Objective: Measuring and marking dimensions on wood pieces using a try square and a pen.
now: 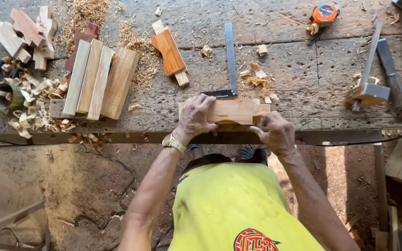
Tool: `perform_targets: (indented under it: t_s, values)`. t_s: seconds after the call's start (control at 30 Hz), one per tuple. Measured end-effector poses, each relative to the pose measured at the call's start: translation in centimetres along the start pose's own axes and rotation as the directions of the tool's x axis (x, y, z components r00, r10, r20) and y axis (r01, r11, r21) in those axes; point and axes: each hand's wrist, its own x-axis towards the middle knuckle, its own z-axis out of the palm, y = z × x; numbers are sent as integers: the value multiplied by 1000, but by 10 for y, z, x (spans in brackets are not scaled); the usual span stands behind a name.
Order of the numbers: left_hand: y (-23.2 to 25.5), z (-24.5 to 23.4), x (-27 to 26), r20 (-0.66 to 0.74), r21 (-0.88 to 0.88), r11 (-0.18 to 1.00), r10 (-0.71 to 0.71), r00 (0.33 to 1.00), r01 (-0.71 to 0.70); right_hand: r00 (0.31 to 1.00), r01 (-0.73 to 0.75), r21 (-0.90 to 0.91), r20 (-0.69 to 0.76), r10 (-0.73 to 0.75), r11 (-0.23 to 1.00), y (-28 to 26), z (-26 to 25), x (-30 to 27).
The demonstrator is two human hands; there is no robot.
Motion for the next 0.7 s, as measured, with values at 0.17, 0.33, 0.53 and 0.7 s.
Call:
perform_targets:
  t_s: [0.17, 0.33, 0.53, 0.7]
  values:
    - [-2, -4, 1, -51, 0, 1000, -23, 998, 23, 989, 136, -68, -45, -139, 988, 23, 20, -10]
    - [-2, -9, -1, -32, 1, 1000, -31, 999, 31, 987, -119, -97, -120, 108, 988, 52, -25, -20]
    - [16, -16, 3, 125, 278, 960, -17, 992, -19, 993, -111, 176, 49, 104, 978, 2, -62, 18]
    - [23, -14, 8, 134, 329, 944, -40, 990, -6, 904, -208, 207, 414, 107, 956, -36, -54, 56]
